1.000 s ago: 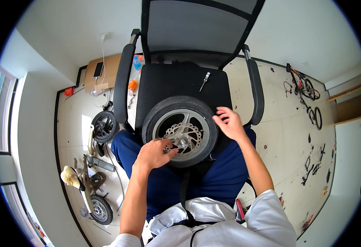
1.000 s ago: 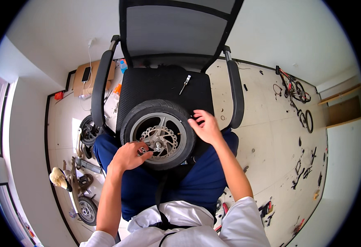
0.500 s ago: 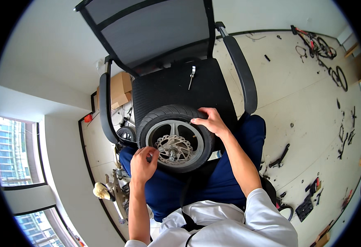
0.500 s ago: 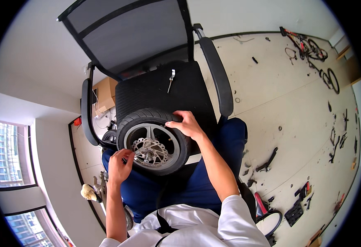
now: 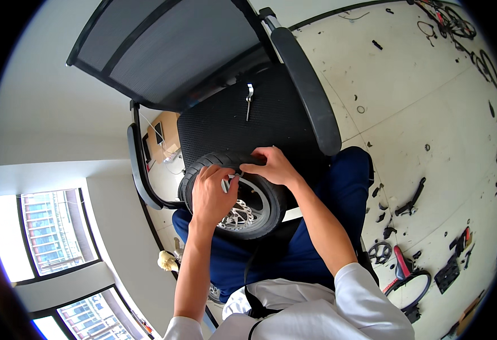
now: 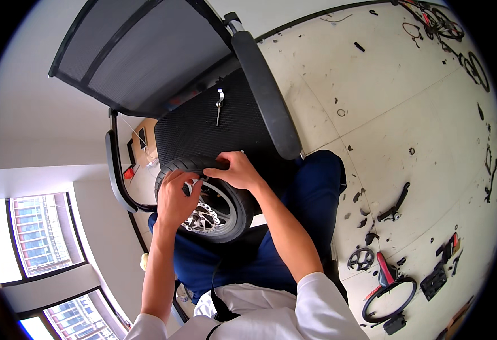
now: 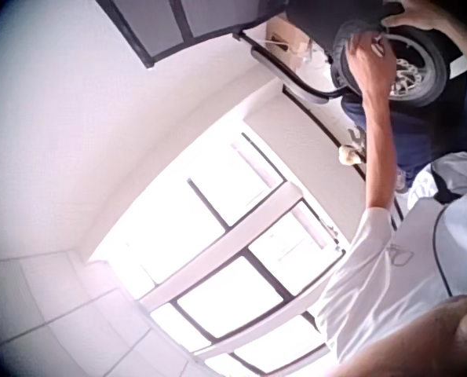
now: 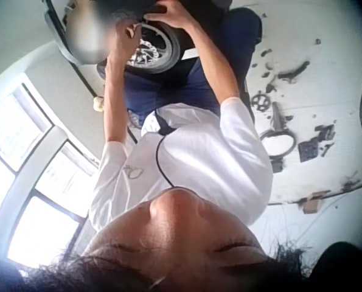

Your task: The person sits on the floor and works on a small wheel with a disc brake. They manipulate the central hub and axle area with their hands, occasionally rotating the wheel to inspect it. The person continues adjusting the hub components throughout the clip.

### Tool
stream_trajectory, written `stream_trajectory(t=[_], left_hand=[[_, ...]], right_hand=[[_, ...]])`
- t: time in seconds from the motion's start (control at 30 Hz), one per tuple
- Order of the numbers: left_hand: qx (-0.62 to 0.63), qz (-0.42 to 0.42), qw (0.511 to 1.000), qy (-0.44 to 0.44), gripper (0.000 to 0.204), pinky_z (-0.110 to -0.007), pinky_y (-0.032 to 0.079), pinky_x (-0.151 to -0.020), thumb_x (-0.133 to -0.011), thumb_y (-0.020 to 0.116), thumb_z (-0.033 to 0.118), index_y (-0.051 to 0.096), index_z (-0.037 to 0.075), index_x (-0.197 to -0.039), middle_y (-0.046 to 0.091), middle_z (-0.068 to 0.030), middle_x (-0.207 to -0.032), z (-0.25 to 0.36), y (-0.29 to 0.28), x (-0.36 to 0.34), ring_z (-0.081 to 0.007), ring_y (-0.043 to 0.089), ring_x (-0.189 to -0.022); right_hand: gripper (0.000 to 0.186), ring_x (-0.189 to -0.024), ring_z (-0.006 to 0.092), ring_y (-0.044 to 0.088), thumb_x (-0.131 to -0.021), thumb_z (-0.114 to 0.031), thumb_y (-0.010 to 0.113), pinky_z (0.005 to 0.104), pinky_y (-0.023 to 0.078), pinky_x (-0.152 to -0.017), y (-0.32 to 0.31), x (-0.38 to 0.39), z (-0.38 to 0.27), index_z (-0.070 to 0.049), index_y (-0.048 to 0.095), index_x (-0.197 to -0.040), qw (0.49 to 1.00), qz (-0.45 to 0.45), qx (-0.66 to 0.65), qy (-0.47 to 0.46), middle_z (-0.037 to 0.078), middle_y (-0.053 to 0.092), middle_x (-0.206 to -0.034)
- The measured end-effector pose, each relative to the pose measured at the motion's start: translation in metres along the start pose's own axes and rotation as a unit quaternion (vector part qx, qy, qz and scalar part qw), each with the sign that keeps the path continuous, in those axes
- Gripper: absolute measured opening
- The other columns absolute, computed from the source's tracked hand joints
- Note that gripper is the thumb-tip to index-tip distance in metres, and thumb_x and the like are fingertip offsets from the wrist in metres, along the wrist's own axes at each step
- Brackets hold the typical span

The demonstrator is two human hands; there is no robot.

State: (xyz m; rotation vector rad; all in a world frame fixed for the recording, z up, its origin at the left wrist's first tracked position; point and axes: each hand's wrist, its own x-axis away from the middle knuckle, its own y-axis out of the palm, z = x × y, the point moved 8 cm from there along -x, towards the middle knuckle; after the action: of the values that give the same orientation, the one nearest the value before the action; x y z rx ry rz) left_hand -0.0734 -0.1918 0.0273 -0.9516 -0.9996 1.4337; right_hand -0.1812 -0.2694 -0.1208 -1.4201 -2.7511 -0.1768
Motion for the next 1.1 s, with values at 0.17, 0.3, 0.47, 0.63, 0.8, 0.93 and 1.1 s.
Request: stream_trajectory(t=[0.17,0.3,0.47,0.63,0.8,0.93,1.1], left_hand=[[-0.068,-0.042,0.993,-0.090,0.019,-0.042,0.054,-0.082,-0.083,0.077,0.022,0.079,0.004,-0.088,0.069,-0.0100,-0.082,0.002,0.019,-0.009,-0.0315,0.067,-0.084],[-0.117,-0.047,0.980,-0.153,0.026,-0.045,0.056,-0.078,-0.079,0.078,0.027,0.078,0.001,-0.083,0.073,-0.0185,-0.080,0.006,0.022,-0.016,-0.0368,0.071,-0.077],[-0.192,-0.143,0.951,-0.195,0.024,-0.047,0.058,-0.073,-0.076,0.075,0.026,0.079,0.003,-0.081,0.073,-0.0223,-0.076,0.001,0.033,-0.033,-0.0405,0.072,-0.077],[-0.198,-0.131,0.953,-0.190,0.032,-0.047,0.060,-0.078,-0.068,0.075,0.025,0.074,-0.006,-0.074,0.071,-0.0270,-0.076,-0.002,0.036,-0.045,-0.0415,0.074,-0.080],[-0.152,-0.123,0.956,-0.221,0.029,-0.045,0.060,-0.072,-0.066,0.080,0.025,0.077,-0.003,-0.074,0.071,-0.0233,-0.070,-0.019,0.042,-0.042,-0.0403,0.074,-0.074],[-0.116,-0.124,0.956,-0.238,0.028,-0.044,0.060,-0.072,-0.067,0.080,0.026,0.078,-0.001,-0.074,0.071,-0.0227,-0.070,-0.021,0.037,-0.040,-0.0392,0.074,-0.075],[-0.121,-0.120,0.955,-0.243,0.028,-0.044,0.060,-0.073,-0.068,0.080,0.028,0.079,0.001,-0.076,0.071,-0.0230,-0.072,-0.024,0.036,-0.039,-0.0400,0.074,-0.077]], right_hand=[[0.053,-0.069,0.0205,0.068,-0.074,-0.040,0.090,0.0340,0.053,-0.067,0.002,-0.002,-0.002,0.007,0.074,-0.090,0.999,0.026,-0.046,0.013,0.016,0.072,-0.076],[0.053,-0.069,0.0170,0.067,-0.077,-0.042,0.089,0.0318,0.052,-0.066,0.003,0.000,0.002,0.006,0.074,-0.090,0.998,0.027,-0.039,0.037,0.014,0.072,-0.076],[0.056,-0.073,0.0173,0.067,-0.077,-0.045,0.089,0.0326,0.052,-0.068,0.003,0.000,0.000,0.007,0.073,-0.091,0.999,0.050,-0.021,0.008,0.013,0.072,-0.078],[0.059,-0.075,0.0247,0.073,-0.077,-0.048,0.087,0.0362,0.055,-0.070,0.007,0.000,0.001,0.007,0.075,-0.093,0.999,0.048,-0.009,0.024,0.019,0.075,-0.081],[0.058,-0.074,0.0258,0.073,-0.078,-0.049,0.086,0.0361,0.055,-0.070,0.007,-0.002,0.005,0.007,0.075,-0.091,0.998,0.055,-0.025,0.035,0.018,0.075,-0.081],[0.058,-0.074,0.0258,0.073,-0.079,-0.050,0.085,0.0357,0.056,-0.070,0.006,-0.001,0.001,0.007,0.075,-0.090,0.998,0.052,-0.027,0.021,0.018,0.075,-0.080],[0.058,-0.075,0.0247,0.074,-0.078,-0.049,0.086,0.0351,0.056,-0.070,0.005,0.000,-0.003,0.007,0.075,-0.089,0.998,0.053,-0.007,0.027,0.018,0.076,-0.081]])
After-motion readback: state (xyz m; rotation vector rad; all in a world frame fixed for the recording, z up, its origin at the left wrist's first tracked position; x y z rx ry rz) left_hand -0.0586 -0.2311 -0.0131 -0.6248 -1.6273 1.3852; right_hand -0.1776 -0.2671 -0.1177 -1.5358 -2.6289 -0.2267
